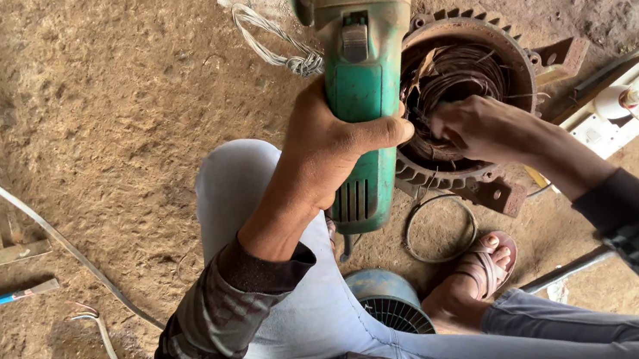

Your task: The person sits on the ground holding an angle grinder and grinds the copper windings inside an electric motor stator housing. They periodically stop grinding to pull cut wire pieces out of the housing by hand and then resume grinding the remaining windings.

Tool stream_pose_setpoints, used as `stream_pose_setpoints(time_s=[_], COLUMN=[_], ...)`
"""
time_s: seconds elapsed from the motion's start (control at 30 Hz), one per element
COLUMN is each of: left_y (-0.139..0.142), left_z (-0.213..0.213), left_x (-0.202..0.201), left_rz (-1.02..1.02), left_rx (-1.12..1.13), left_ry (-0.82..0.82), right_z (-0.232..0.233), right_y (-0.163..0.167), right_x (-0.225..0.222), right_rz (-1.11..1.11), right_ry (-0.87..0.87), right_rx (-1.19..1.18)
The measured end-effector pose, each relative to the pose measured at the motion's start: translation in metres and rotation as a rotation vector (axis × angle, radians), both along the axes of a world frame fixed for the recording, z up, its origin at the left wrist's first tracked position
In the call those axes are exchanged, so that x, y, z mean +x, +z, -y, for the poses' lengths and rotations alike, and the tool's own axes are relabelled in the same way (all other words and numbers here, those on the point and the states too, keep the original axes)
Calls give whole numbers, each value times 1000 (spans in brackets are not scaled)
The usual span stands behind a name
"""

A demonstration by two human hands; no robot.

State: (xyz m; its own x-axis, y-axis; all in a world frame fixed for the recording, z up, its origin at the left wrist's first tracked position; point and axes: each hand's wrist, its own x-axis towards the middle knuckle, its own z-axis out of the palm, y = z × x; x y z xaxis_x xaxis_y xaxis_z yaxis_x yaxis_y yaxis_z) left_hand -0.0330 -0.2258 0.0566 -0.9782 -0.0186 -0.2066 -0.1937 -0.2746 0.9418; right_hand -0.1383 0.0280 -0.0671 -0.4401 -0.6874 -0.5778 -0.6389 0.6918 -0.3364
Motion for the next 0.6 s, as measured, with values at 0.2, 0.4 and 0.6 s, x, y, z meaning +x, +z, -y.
stream_pose_setpoints(time_s=[0.2,0.4,0.6], left_y=[-8,-8,-6], left_z=[-8,-14,-13], left_x=[-9,-16,-16], left_rz=[-22,33,0], left_rx=[9,-10,33], left_ry=[-30,-1,-11], right_z=[30,4,-3], right_y=[-31,-76,-55], right_x=[-29,-24,-41], right_rz=[211,-19,-11], right_ry=[-108,-93,-92], right_rx=[397,-227,-175])
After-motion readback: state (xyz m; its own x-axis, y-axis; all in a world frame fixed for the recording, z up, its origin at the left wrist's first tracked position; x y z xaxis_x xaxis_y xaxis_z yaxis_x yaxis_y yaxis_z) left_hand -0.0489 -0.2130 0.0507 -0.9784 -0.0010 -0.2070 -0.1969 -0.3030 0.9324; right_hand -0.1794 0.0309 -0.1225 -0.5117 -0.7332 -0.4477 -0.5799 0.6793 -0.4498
